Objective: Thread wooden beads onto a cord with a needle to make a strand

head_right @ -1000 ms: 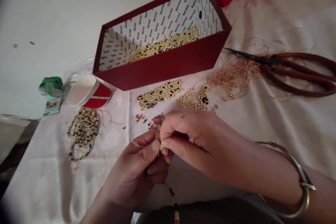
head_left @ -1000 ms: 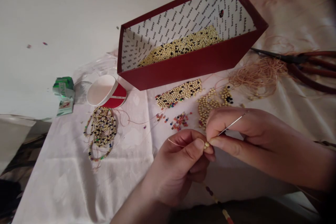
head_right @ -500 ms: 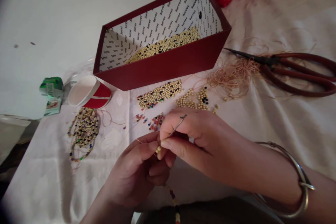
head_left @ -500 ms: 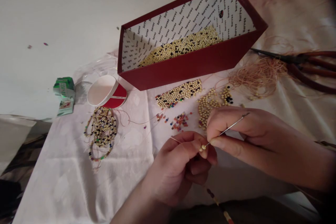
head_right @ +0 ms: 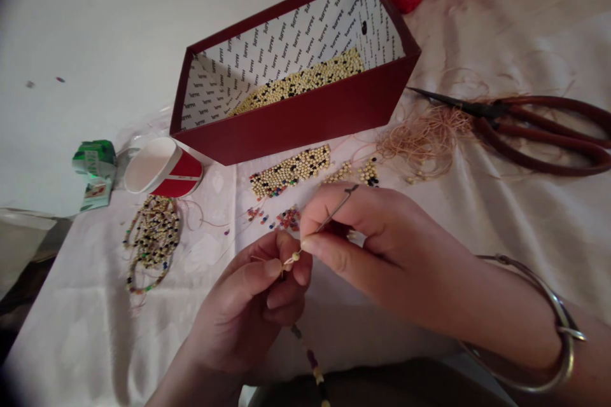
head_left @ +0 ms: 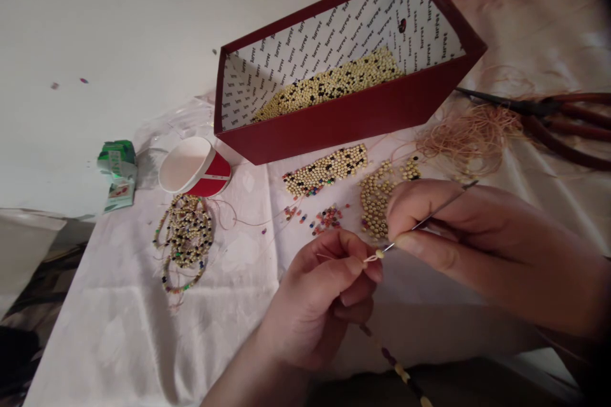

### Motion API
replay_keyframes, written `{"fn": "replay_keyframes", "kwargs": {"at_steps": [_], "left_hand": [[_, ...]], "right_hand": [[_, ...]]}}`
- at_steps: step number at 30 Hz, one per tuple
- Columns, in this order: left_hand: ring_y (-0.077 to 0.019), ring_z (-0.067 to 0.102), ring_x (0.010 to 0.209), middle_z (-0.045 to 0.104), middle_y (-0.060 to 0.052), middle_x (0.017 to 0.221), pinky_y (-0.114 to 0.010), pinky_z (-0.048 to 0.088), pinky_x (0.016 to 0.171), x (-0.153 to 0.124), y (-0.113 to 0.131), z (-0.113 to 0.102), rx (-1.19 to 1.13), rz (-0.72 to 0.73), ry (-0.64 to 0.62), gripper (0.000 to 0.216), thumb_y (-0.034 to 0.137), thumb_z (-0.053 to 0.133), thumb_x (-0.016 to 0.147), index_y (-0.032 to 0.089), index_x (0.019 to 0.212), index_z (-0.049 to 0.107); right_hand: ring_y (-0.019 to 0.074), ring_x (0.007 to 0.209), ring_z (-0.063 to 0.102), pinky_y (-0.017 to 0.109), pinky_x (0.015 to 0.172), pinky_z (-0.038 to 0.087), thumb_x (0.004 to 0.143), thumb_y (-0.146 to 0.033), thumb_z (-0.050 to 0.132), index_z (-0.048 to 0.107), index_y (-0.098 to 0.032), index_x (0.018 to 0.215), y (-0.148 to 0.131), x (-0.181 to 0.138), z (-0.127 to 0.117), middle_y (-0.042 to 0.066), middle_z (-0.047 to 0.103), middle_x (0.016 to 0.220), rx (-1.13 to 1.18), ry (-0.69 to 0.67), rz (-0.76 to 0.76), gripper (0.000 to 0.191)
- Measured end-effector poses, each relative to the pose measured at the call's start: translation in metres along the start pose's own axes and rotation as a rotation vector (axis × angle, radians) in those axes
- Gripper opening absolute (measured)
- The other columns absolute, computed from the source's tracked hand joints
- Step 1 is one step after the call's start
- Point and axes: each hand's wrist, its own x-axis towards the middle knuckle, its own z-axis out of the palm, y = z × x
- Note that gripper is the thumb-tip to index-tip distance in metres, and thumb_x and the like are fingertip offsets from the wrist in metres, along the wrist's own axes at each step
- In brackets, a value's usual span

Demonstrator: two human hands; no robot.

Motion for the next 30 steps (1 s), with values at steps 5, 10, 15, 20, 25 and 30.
{"fn": "replay_keyframes", "kwargs": {"at_steps": [5, 10, 15, 20, 25, 30], "left_hand": [[-0.0017, 0.028, 0.045, 0.058, -0.003, 0.073, -0.013, 0.019, 0.04, 0.0017, -0.0007, -0.0038, -0.041, 0.003, -0.016, 0.02, 0.028, 0.064, 0.081, 0.011, 0.092, 0.067], [-0.0011, 0.026, 0.045, 0.055, -0.001, 0.071, -0.013, 0.018, 0.04, 0.0009, -0.0043, -0.0039, 0.031, 0.038, -0.011, 0.025, 0.036, 0.066, 0.086, 0.012, 0.087, 0.067], [-0.0011, 0.024, 0.043, 0.053, 0.002, 0.065, -0.014, 0.018, 0.041, -0.0004, -0.0033, -0.0018, 0.056, 0.007, -0.018, 0.015, 0.026, 0.071, 0.082, 0.014, 0.078, 0.063], [-0.0009, 0.025, 0.043, 0.053, 0.001, 0.065, -0.015, 0.017, 0.041, 0.0005, -0.0004, 0.0017, 0.056, -0.004, 0.045, 0.02, 0.024, 0.071, 0.079, 0.012, 0.07, 0.058], [-0.0014, 0.023, 0.043, 0.046, 0.003, 0.061, -0.015, 0.015, 0.04, 0.0013, 0.0015, 0.0044, 0.059, -0.018, 0.054, 0.02, 0.024, 0.068, 0.077, 0.012, 0.067, 0.056], [-0.0012, 0.025, 0.044, 0.049, 0.001, 0.065, -0.014, 0.016, 0.04, 0.0012, 0.0016, 0.0036, 0.051, -0.016, 0.064, 0.017, 0.022, 0.067, 0.076, 0.012, 0.069, 0.057]], "right_hand": [[0.0078, 0.061, 0.057, 0.019, 0.056, 0.044, 0.088, -0.016, 0.052, 0.058, -0.022, 0.076, 0.0005, -0.0001, 0.0015, -0.005, 0.061, 0.067, 0.05, -0.073, 0.034, 0.015], [0.0078, 0.066, 0.059, 0.019, 0.059, 0.044, 0.089, -0.015, 0.052, 0.058, -0.022, 0.076, 0.0019, -0.0029, 0.0056, -0.005, 0.062, 0.071, 0.103, -0.153, 0.084, 0.015], [0.0058, 0.065, 0.057, 0.017, 0.058, 0.042, 0.087, -0.011, 0.053, 0.058, -0.023, 0.076, 0.003, -0.0031, 0.0069, -0.007, 0.062, 0.073, 0.067, -0.135, 0.037, 0.017], [0.0075, 0.057, 0.056, 0.018, 0.051, 0.043, 0.086, -0.012, 0.051, 0.057, -0.023, 0.076, 0.0002, -0.0001, 0.0004, -0.006, 0.06, 0.065, 0.019, -0.016, -0.018, 0.016], [0.0105, 0.055, 0.055, 0.021, 0.048, 0.045, 0.084, -0.019, 0.054, 0.058, -0.024, 0.074, 0.0001, -0.0002, -0.0015, -0.005, 0.058, 0.062, 0.01, 0.073, 0.08, 0.013], [0.0119, 0.062, 0.062, 0.024, 0.058, 0.051, 0.092, -0.023, 0.052, 0.056, -0.026, 0.074, 0.0028, -0.0034, -0.0005, -0.003, 0.063, 0.071, 0.232, 0.028, 0.139, 0.018]]}}
